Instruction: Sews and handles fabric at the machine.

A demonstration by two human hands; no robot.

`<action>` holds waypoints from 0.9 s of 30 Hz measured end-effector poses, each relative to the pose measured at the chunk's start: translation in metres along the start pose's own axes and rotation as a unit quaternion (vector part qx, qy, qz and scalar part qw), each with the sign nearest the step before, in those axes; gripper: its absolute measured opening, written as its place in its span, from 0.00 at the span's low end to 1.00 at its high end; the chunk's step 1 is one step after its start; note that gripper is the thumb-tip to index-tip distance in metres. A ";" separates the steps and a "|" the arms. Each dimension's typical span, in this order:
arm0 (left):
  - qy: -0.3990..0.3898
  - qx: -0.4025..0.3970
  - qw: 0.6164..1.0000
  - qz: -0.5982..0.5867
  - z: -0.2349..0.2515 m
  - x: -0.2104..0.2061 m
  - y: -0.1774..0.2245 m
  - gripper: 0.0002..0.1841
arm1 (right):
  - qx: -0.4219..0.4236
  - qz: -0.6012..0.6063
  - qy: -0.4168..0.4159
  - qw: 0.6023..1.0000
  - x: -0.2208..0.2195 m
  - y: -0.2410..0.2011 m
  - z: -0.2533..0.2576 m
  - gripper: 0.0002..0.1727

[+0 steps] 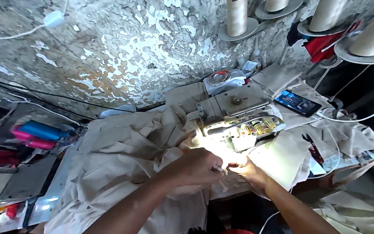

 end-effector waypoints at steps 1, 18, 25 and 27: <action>0.009 0.007 1.000 -0.009 0.001 0.004 -0.004 0.14 | 0.006 0.003 0.005 1.000 0.000 0.000 0.004 0.07; -0.041 -0.013 0.999 0.002 0.013 -0.016 0.000 0.15 | 0.032 0.065 -0.013 0.997 0.002 0.002 0.000 0.06; -0.039 -0.021 0.997 0.069 0.019 -0.046 0.005 0.16 | 0.089 -0.047 -0.019 0.995 0.000 -0.008 -0.013 0.09; -0.037 -0.028 0.996 0.074 0.023 -0.047 0.001 0.16 | 0.094 -0.071 -0.018 0.993 0.000 -0.005 -0.014 0.09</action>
Point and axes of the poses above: each hand's wrist, its own z-axis towards the middle knuckle, its own x-axis out of the back of the hand, y = z × x, the point moved 6 cm from there along z, towards the middle knuckle, and after that the axes turned 12 degrees about x, right-handed, at the moved point
